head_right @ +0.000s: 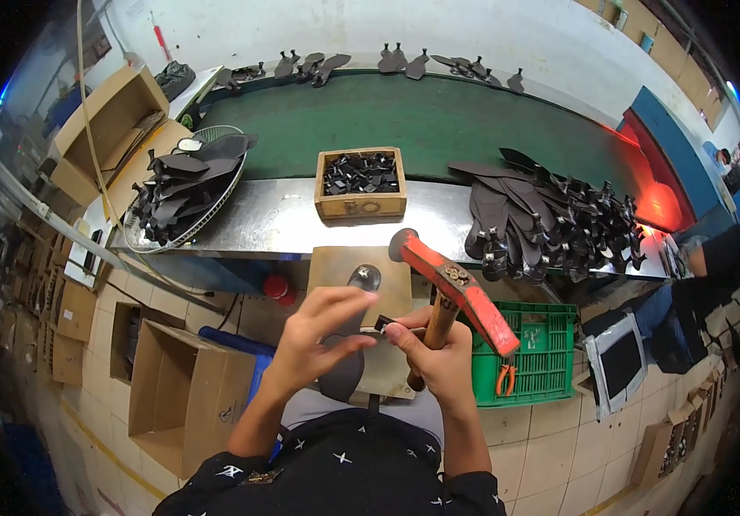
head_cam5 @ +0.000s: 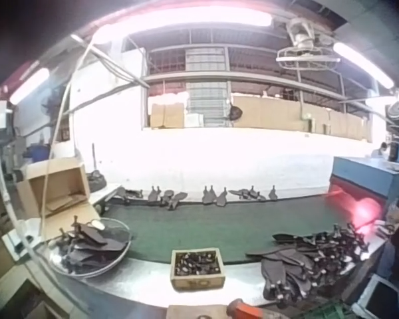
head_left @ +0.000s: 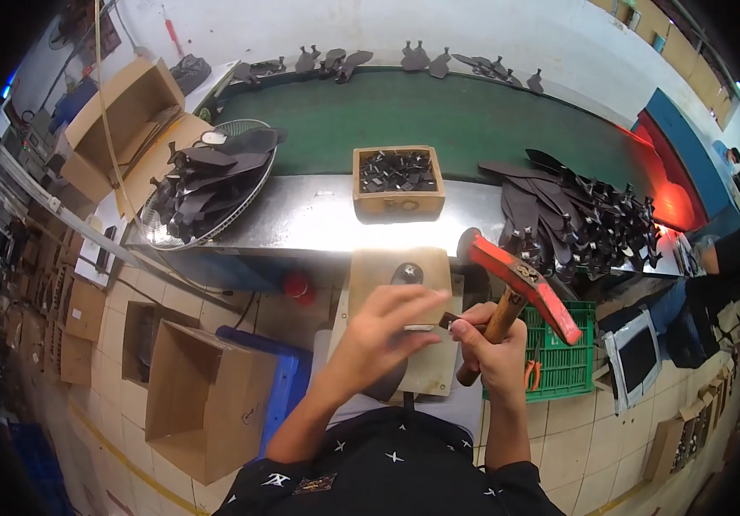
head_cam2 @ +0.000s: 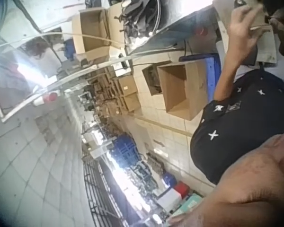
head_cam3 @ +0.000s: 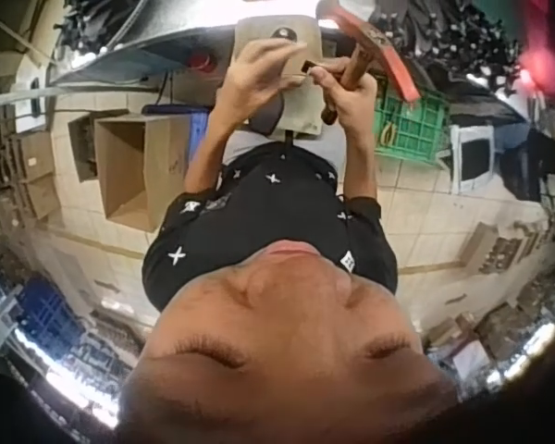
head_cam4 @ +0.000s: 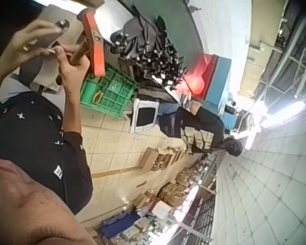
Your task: Assembling shoe components by attaching metal pieces to the sole using a hammer and cutting excess material.
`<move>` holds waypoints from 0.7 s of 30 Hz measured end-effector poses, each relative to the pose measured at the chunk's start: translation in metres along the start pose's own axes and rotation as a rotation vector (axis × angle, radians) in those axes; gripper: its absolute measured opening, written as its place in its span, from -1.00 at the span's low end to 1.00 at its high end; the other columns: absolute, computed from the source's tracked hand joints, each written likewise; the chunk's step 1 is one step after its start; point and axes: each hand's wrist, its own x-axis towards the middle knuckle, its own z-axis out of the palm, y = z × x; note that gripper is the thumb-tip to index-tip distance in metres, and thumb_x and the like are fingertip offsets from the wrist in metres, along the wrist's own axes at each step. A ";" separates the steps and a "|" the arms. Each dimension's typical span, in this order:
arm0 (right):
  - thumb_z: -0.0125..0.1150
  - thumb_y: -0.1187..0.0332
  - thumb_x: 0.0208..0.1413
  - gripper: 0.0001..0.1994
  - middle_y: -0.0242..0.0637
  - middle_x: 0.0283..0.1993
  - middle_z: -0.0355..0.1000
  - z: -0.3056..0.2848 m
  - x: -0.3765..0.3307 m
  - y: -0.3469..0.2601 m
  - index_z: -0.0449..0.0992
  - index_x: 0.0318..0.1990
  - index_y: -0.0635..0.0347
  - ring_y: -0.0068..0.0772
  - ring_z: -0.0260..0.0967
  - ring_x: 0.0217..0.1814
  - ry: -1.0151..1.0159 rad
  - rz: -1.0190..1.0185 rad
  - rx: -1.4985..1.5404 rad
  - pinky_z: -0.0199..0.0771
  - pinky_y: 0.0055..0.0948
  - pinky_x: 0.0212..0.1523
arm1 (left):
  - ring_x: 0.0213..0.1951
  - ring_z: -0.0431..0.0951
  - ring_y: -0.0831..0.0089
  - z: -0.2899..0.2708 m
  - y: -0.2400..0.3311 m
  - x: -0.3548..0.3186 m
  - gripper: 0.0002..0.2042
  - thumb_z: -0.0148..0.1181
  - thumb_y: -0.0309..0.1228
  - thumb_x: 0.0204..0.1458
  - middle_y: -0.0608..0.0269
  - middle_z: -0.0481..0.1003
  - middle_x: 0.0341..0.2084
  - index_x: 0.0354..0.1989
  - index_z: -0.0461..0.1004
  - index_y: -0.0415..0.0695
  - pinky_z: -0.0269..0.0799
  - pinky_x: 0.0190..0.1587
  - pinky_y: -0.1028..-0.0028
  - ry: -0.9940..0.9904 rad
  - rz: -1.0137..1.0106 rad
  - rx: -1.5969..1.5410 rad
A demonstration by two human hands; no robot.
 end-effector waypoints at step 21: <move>0.28 0.44 0.15 -0.84 -0.58 -0.68 0.26 0.009 0.039 0.036 0.57 -0.15 0.30 -0.80 0.06 -0.75 0.049 0.062 -0.185 -0.06 -0.68 -0.71 | -0.08 0.52 0.15 0.017 -0.129 0.016 -0.37 0.45 -0.42 -0.19 0.08 0.54 -0.10 0.16 0.42 -0.15 0.38 0.07 0.32 -0.077 0.004 0.208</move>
